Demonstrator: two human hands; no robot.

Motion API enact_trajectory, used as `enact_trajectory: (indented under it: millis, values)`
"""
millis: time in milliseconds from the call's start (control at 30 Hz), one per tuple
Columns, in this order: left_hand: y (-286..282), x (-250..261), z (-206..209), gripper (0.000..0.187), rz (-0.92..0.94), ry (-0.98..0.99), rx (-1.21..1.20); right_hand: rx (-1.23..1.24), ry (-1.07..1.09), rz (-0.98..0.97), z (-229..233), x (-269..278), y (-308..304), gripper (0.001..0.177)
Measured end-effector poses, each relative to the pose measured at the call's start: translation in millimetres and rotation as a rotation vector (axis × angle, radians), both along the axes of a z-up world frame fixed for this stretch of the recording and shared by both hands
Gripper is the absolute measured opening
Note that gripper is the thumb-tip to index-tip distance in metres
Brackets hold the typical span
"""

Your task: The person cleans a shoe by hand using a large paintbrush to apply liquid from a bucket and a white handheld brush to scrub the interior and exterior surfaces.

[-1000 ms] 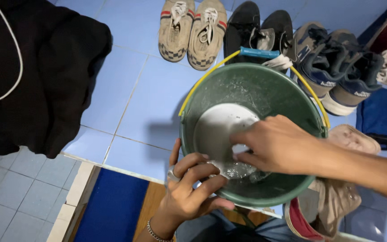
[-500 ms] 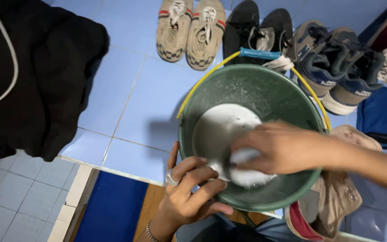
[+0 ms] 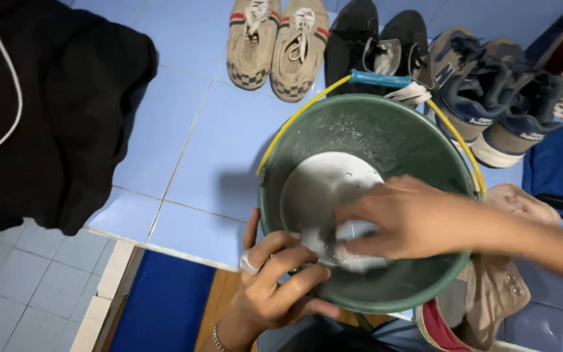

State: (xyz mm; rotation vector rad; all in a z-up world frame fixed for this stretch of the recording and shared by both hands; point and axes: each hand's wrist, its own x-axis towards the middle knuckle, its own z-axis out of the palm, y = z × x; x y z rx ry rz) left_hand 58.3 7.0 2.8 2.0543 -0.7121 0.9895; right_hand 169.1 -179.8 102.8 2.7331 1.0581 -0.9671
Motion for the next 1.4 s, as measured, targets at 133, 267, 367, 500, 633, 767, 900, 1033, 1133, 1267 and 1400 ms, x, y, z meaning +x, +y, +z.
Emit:
enact_trajectory:
  millis: [133,267,367,500,633,767,900,1033,1133,1267,1400]
  values:
    - [0,1,0,0.044,0.009,-0.021,-0.012,0.066,0.211,0.007,5,4,1,0.027]
    - [0,0,1,0.045,0.006,-0.014,-0.003,-0.029,0.022,-0.002,-5,2,0,0.027]
    - [-1,0,-2,0.045,0.001,-0.010,-0.009,-0.092,-0.051,-0.012,-13,-2,-2,0.024]
    - [-2,1,-3,0.044,-0.024,-0.010,-0.010,-0.068,0.305,-0.034,-1,6,-6,0.034]
    - [-2,-1,3,0.045,0.001,-0.014,-0.020,0.063,0.023,0.093,-14,-2,-9,0.034]
    - [-1,0,4,0.047,0.002,-0.009,-0.017,0.312,-0.012,0.165,-25,2,-27,0.037]
    - [-1,-2,-1,0.044,-0.030,-0.003,-0.013,-0.037,0.278,0.040,0,-2,-6,0.037]
    - [-2,-2,3,0.047,0.010,-0.007,-0.011,0.014,-0.038,0.049,-10,-6,-8,0.027]
    - [-3,0,4,0.047,0.006,-0.014,-0.014,-0.012,0.156,0.015,9,0,-2,0.030]
    - [-3,-3,3,0.047,-0.003,0.010,-0.010,0.038,-0.002,0.039,-3,-6,-9,0.024]
    - [-4,0,5,0.049,0.017,-0.010,-0.014,-0.052,0.076,-0.014,9,-6,0,0.031]
